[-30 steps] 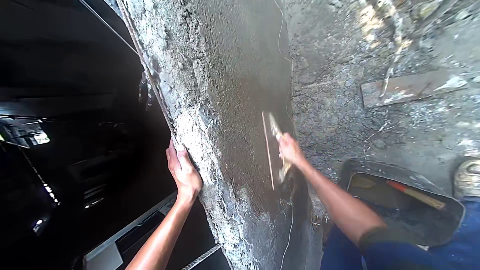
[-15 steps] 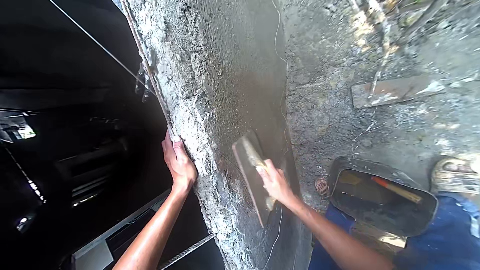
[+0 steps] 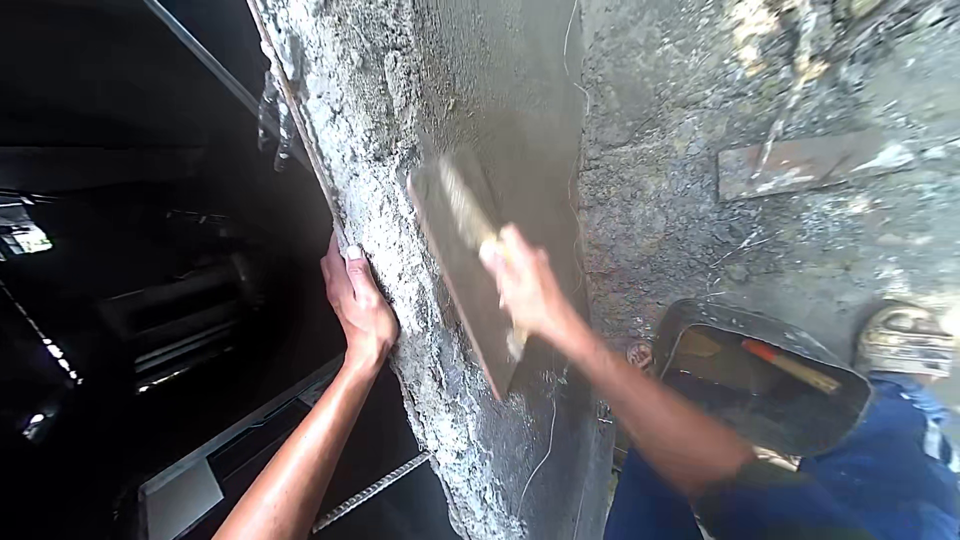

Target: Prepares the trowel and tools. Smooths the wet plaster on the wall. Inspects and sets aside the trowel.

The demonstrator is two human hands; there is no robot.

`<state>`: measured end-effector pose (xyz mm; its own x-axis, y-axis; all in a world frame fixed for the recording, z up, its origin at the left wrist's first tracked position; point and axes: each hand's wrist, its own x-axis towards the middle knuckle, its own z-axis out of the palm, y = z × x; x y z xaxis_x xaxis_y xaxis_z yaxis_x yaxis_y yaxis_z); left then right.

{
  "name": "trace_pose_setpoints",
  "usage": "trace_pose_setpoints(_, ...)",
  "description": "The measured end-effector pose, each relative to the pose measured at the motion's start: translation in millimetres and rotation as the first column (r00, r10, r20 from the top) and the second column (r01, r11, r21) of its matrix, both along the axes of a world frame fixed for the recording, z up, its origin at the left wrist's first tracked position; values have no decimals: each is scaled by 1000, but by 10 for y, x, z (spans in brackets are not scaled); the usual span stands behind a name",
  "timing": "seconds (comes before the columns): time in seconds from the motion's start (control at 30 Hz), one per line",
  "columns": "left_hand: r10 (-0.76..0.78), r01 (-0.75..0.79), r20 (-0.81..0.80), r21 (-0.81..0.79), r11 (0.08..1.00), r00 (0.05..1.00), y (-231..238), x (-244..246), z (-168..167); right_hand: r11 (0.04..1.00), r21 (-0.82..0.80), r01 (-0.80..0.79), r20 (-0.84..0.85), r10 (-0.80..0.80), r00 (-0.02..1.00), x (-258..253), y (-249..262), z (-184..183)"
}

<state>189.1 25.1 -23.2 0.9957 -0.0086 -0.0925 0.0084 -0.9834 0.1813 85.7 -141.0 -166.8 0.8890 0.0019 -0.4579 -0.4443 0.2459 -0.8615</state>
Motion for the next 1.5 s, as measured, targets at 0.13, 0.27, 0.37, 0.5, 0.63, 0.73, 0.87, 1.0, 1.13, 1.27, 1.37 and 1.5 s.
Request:
trace_pose_setpoints(0.13,1,-1,6,0,1000,1000,-22,11,-1,996,-75,-58,-85,51,995,-1184,474,-274)
trace_pose_setpoints(0.27,5,-3,20,-52,999,1000,-16,1,-31,988,2,-157,-410,144,901,-1151,419,-1410)
trace_pose_setpoints(0.37,-3,5,33,-74,997,999,-27,10,-41,997,15,-76,-465,74,882,-420,254,-2190)
trace_pose_setpoints(0.5,-1,2,18,-55,999,1000,7,20,-37,999,-33,23,-290,-32,956,685,-155,-1564)
trace_pose_setpoints(0.63,-1,2,2,-21,1000,1000,4,1,-14,999,4,34,-67,-34,997,430,-164,-86)
trace_pose_setpoints(0.73,44,-45,-34,-46,998,998,-90,-17,-7,999,-30,-11,-6,11,1000,-349,125,186)
trace_pose_setpoints(0.87,30,-34,-60,-72,997,998,-225,-83,51,998,-31,-51,-16,50,999,-1144,444,-222)
trace_pose_setpoints(1.0,22,-22,-50,-5,1000,998,-224,-85,52,999,29,-28,-74,30,997,-1555,271,-606)
trace_pose_setpoints(1.13,-185,185,-37,-11,983,982,105,61,14,993,-10,117,-206,-116,972,-1998,-407,-845)
trace_pose_setpoints(1.27,-158,160,-23,215,964,987,319,202,-36,946,108,307,-571,-194,797,-2504,-1344,-1346)
trace_pose_setpoints(1.37,-50,53,-18,280,959,999,-6,44,37,740,165,652,-819,-266,508,-2980,-2004,-1644)
trace_pose_setpoints(1.5,54,-70,60,291,954,997,-194,-56,220,657,153,739,-771,-388,505,-3469,-2890,-1509)
